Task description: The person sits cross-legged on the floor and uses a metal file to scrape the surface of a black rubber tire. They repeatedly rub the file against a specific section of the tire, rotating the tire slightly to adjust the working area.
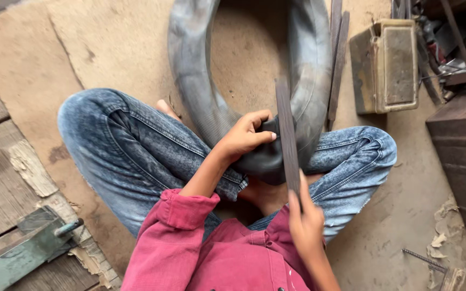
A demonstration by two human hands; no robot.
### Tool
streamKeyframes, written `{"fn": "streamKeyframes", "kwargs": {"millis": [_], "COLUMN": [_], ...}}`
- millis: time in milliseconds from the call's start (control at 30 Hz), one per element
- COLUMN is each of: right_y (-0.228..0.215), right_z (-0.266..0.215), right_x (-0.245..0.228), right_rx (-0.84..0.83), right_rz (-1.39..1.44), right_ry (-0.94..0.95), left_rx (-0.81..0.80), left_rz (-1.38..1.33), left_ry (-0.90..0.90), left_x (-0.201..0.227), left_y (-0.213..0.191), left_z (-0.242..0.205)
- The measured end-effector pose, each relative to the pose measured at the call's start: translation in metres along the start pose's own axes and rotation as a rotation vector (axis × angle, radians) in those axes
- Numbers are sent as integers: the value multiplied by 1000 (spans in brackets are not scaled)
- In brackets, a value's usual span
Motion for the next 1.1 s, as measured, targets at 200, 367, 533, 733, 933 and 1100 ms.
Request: {"fn": "streamKeyframes", "kwargs": {"millis": [200, 367, 533, 733, 933, 1100], "right_y": [-22, -10, -10, -6, -9, -18], "right_z": [-3, 121, 60, -45, 96, 110], "right_x": [-11, -93, -37, 40, -37, -83], "right_rx": [107, 284, 358, 159, 121, 294], "right_rz": [130, 124, 251, 125, 88, 304], "right_ry": [-280, -625, -440, -332, -423, -642], "left_rx": [-33, -59, -13, -4, -54, -20], "left_rz": [34, 95, 33, 94, 119, 43], "left_ry": [5, 65, 3, 40, 18, -38], "left_x": [19, 18, 16, 16, 21, 23], "left_y": [9, 7, 3, 1, 8, 4], "left_z": [-7, -7, -1, -1, -7, -4]}}
Point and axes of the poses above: each hand's wrist, its own z-axis towards the middle knuckle, its own y-axis out of the palm, x = y × z, the point moved 7 cm from there along z, towards the middle knuckle, and after that the axes turned 11 degrees about -y, right-handed, at the moved point
